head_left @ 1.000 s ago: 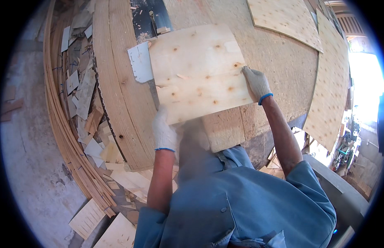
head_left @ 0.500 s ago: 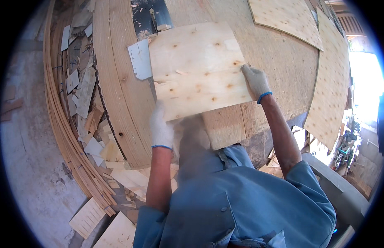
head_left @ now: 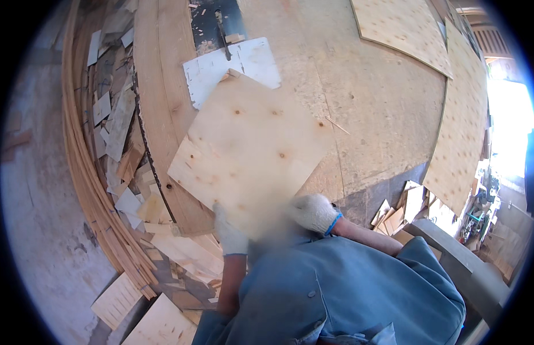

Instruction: The person uses a table saw to cut plywood sheets into smaller rectangular pieces. They repeatedly position the wood, push it through the saw blade, and collect the cut pieces, stacking them on the floor.

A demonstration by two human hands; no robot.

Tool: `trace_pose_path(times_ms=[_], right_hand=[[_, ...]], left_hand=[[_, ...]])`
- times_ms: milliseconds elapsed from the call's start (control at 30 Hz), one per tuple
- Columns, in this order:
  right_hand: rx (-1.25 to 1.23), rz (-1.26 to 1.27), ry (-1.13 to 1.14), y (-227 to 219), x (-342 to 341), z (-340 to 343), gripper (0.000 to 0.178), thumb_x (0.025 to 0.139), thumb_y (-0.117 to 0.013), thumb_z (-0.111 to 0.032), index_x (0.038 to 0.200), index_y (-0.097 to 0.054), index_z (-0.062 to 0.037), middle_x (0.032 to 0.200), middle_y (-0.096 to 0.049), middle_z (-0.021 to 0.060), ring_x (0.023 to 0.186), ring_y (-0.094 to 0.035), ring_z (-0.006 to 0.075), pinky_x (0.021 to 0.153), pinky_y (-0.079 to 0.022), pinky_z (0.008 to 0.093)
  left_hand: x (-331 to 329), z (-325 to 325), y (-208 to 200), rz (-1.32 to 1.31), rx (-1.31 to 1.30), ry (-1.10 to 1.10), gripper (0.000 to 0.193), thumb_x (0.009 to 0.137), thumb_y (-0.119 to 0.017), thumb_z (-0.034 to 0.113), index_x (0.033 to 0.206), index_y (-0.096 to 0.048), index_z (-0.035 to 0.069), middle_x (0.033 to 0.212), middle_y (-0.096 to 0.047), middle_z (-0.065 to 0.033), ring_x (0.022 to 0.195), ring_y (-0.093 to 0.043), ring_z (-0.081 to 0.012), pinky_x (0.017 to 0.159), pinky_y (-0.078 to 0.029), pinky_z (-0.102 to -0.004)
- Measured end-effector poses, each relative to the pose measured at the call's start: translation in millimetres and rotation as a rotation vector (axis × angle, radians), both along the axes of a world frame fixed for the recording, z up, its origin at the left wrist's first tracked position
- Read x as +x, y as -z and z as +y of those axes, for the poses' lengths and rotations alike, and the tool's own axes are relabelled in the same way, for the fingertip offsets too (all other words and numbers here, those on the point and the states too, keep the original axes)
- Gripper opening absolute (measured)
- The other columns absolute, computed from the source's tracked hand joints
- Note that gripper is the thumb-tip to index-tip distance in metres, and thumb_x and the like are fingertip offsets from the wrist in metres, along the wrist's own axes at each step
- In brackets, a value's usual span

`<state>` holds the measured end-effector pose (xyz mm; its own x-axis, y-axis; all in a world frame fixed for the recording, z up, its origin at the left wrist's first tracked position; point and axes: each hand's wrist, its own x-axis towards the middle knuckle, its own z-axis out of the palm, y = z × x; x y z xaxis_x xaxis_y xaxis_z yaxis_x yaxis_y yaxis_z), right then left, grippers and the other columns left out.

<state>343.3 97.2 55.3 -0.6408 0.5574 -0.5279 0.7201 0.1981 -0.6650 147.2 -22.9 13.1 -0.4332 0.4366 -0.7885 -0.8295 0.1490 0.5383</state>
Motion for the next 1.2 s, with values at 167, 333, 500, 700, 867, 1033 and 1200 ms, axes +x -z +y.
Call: trace_pose_path(times_ms=[167, 333, 500, 700, 867, 1033, 1200], right_hand=[[0.203, 0.02, 0.499, -17, -2, 60, 0.027, 0.09, -0.061, -0.032, 0.096, -0.068, -0.0064, 0.09, -0.068, 0.0187, 0.083, -0.066, 0.0373, 0.072, -0.052, 0.0418], [0.312, -0.036, 0.458, 31, -13, 76, 0.032, 0.091, -0.06, -0.033, 0.107, -0.064, -0.0051, 0.095, -0.067, 0.0207, 0.087, -0.066, 0.0393, 0.074, -0.052, 0.042], [0.198, 0.085, 0.424, 66, -34, 60, 0.031, 0.093, -0.056, -0.034, 0.102, -0.064, -0.0046, 0.088, -0.066, 0.0234, 0.087, -0.065, 0.041, 0.072, -0.05, 0.0457], [0.19, 0.132, 0.465, 70, -62, 53, 0.033, 0.096, -0.05, -0.036, 0.093, -0.062, -0.0053, 0.087, -0.065, 0.0232, 0.086, -0.063, 0.0424, 0.072, -0.049, 0.0478], [0.207, 0.054, 0.456, 72, -80, 60, 0.03, 0.097, -0.047, -0.034, 0.095, -0.062, -0.0077, 0.092, -0.065, 0.0208, 0.088, -0.062, 0.0431, 0.074, -0.049, 0.0494], [0.116, 0.0, 0.47, 72, -89, 68, 0.028, 0.098, -0.045, -0.033, 0.101, -0.062, -0.0106, 0.1, -0.065, 0.018, 0.091, -0.061, 0.042, 0.077, -0.048, 0.0511], [0.088, 0.008, 0.47, 81, -97, 70, 0.026, 0.098, -0.044, -0.029, 0.101, -0.062, -0.0103, 0.103, -0.063, 0.0165, 0.094, -0.061, 0.04, 0.08, -0.049, 0.0483]], left_hand=[[-75, -20, 47, 0.091, 0.03, 0.06, 0.057, 0.102, -0.042, 0.045, 0.14, -0.042, 0.002, 0.135, -0.052, -0.0152, 0.12, -0.056, -0.028, 0.1, -0.048, -0.0401], [-115, 8, 25, 0.19, -0.027, 0.104, 0.051, 0.099, -0.051, 0.04, 0.133, -0.051, 0.003, 0.125, -0.059, -0.0105, 0.11, -0.061, -0.0229, 0.093, -0.052, -0.0384], [-171, 16, 37, 0.347, 0.025, 0.207, 0.052, 0.099, -0.053, 0.039, 0.133, -0.051, 0.0, 0.126, -0.06, -0.0117, 0.11, -0.061, -0.0228, 0.094, -0.051, -0.0369], [-199, 49, 9, 0.397, -0.041, 0.324, 0.054, 0.098, -0.055, 0.041, 0.133, -0.052, 0.0, 0.124, -0.062, -0.0118, 0.11, -0.062, -0.0227, 0.096, -0.051, -0.0364], [-240, 50, 41, 0.38, -0.028, 0.348, 0.054, 0.099, -0.054, 0.04, 0.134, -0.051, 0.0, 0.129, -0.06, -0.0117, 0.112, -0.062, -0.0229, 0.096, -0.05, -0.0345], [-257, 62, 50, 0.368, -0.032, 0.384, 0.053, 0.098, -0.055, 0.038, 0.133, -0.052, 0.0, 0.127, -0.061, -0.011, 0.11, -0.062, -0.0221, 0.095, -0.05, -0.0338], [-250, 83, 24, 0.397, -0.04, 0.374, 0.049, 0.097, -0.058, 0.036, 0.13, -0.055, -0.001, 0.122, -0.063, -0.0098, 0.105, -0.063, -0.0207, 0.092, -0.052, -0.0328]])
